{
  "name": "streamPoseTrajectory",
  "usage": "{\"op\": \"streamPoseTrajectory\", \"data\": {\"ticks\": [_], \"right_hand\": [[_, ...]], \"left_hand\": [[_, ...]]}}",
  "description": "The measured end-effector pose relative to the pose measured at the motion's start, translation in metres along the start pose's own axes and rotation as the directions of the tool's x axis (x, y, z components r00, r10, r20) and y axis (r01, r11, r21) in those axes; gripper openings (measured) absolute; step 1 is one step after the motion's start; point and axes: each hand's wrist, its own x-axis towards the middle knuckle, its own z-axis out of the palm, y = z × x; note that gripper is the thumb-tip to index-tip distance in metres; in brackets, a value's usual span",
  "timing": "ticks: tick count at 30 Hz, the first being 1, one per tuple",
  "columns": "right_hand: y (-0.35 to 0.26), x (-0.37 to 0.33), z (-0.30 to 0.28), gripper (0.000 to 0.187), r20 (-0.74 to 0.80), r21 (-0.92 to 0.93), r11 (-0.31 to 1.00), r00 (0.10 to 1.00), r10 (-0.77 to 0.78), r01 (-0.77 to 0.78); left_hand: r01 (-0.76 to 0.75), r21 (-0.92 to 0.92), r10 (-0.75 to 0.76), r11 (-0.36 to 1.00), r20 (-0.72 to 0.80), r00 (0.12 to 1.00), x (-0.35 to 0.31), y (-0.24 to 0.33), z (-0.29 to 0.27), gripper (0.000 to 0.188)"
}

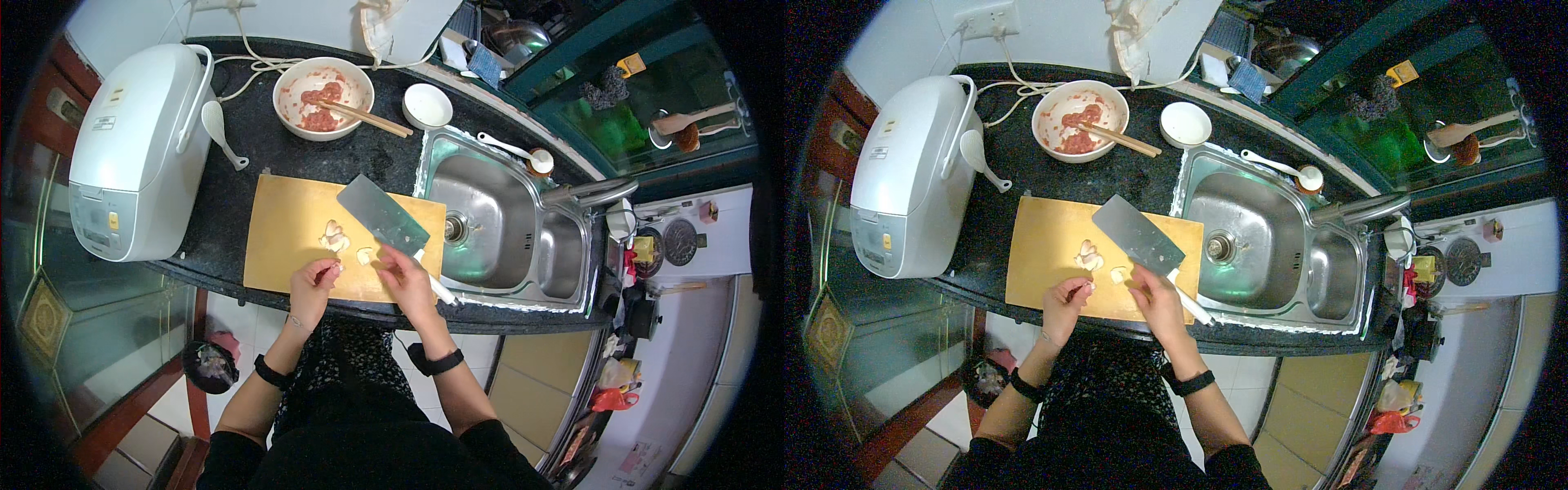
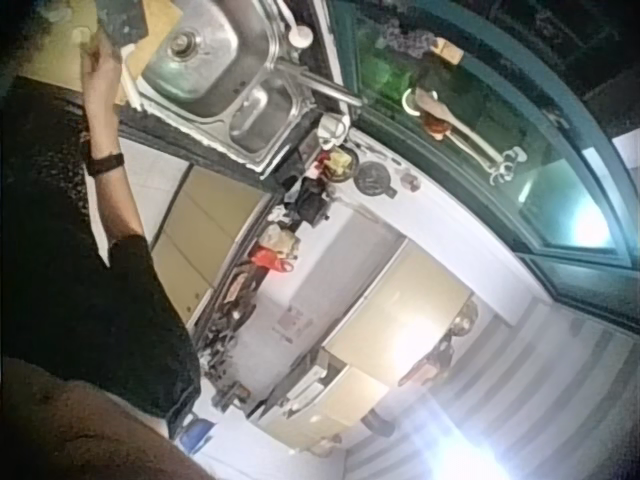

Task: The person uses chopsticks to place ground meat onto eggplant slices on a tray, then uses a spatula to stir contents in a wok, and finally uses a knife to peel and chop garlic on a cutting board.

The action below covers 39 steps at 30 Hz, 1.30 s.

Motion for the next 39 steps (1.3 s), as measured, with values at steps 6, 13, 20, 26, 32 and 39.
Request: {"op": "streamPoseTrajectory", "data": {"ticks": [6, 13, 20, 26, 32, 39], "right_hand": [[-0.008, -0.013, -0.01, 0.023, 0.003, -0.232, 0.973, 1.0, -0.007, 0.007], [-0.022, 0.008, 0.025, 0.024, -0.105, -0.314, 0.927, 0.978, 0.183, -0.207], [-0.013, 0.004, 0.032, 0.009, -0.108, -0.246, 0.968, 0.994, 0.019, -0.045], [-0.011, -0.007, 0.017, 0.012, -0.045, -0.282, 0.951, 0.988, -0.147, 0.129], [-0.021, -0.028, 0.002, 0.021, 0.084, 0.038, 0.985, 0.983, 0.165, -0.168], [-0.013, -0.045, -0.011, 0.017, 0.139, 0.292, 0.906, 0.951, 0.276, -0.306]], "left_hand": [[-0.088, 0.107, 0.085, 0.99, 0.033, 0.996, -0.005, -0.004, 0.012, 0.017], [-0.037, 0.124, 0.03, 0.992, 0.056, 0.998, -0.006, -0.004, 0.012, 0.009], [-0.093, 0.11, 0.096, 0.99, -0.022, 0.995, -0.01, -0.006, 0.003, 0.007], [-0.038, 0.06, 0.039, 0.997, -0.011, 0.999, -0.011, -0.006, 0.002, 0.012], [-0.089, 0.053, 0.088, 0.995, 0.024, 0.996, -0.017, -0.003, 0.008, 0.014], [-0.134, 0.093, 0.104, 0.987, 0.274, 0.956, -0.034, 0.012, 0.034, 0.023]]}}
